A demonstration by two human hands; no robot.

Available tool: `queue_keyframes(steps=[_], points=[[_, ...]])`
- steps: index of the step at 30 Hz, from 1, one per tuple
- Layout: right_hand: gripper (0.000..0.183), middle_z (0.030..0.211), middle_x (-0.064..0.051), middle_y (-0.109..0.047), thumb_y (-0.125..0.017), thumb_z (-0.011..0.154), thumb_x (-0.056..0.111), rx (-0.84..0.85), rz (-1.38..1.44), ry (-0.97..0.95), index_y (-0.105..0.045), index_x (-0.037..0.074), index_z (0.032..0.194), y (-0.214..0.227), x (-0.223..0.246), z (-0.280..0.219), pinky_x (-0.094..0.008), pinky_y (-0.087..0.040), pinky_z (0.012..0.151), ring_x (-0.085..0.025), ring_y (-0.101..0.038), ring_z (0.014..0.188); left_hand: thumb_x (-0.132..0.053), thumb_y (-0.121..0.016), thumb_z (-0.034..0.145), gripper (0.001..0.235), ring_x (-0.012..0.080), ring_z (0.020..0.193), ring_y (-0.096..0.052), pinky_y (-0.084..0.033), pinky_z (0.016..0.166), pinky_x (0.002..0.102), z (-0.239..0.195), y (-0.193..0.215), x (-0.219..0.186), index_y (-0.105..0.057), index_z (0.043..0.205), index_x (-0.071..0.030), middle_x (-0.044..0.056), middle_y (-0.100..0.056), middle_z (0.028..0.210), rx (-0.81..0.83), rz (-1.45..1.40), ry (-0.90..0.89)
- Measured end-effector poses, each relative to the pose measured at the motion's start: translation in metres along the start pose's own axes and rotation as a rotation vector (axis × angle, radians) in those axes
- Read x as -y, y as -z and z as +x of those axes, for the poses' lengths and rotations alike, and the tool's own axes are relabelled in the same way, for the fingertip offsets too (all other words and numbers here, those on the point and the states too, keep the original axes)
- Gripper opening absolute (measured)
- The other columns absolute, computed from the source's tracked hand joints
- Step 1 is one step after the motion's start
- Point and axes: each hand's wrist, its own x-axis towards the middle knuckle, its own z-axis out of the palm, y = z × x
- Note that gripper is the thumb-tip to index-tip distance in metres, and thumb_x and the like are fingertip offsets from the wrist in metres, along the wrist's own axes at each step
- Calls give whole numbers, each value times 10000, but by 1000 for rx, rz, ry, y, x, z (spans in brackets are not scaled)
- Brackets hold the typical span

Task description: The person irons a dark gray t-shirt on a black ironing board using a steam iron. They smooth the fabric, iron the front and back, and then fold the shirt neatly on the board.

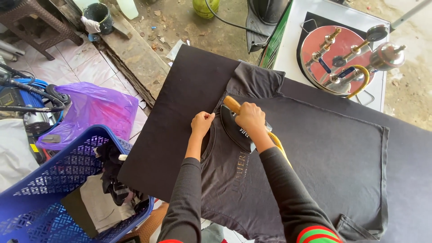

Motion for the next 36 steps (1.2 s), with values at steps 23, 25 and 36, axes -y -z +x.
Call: queue_keyframes(steps=[23, 25, 36], points=[[369, 1105, -130, -815, -709, 841, 201, 116, -166, 91, -809, 87, 1178, -3, -95, -97, -548, -641, 975, -382, -802, 1129, -451, -755, 992, 322, 195, 842, -755, -597, 805, 384, -11, 4, 11, -847, 1099, -162, 12, -796, 805, -71, -344, 59], [362, 1146, -150, -817, -718, 880, 257, 127, -162, -116, -820, 99, 1190, 12, -142, -115, -574, -634, 988, -399, -796, 1166, -416, -782, 997, 291, 134, 712, -697, -572, 658, 283, 6, -5, 23, -843, 1071, -142, 11, -756, 753, -46, -464, 88], [432, 1037, -268, -845, -726, 784, 91, -119, 0, -861, -841, -53, 1174, 33, -516, -155, -600, -618, 914, -498, -804, 1061, -386, -789, 1004, 306, 117, 668, -549, -473, 595, 297, -18, 25, 6, -797, 1049, -84, 36, -613, 731, 0, -497, 135]])
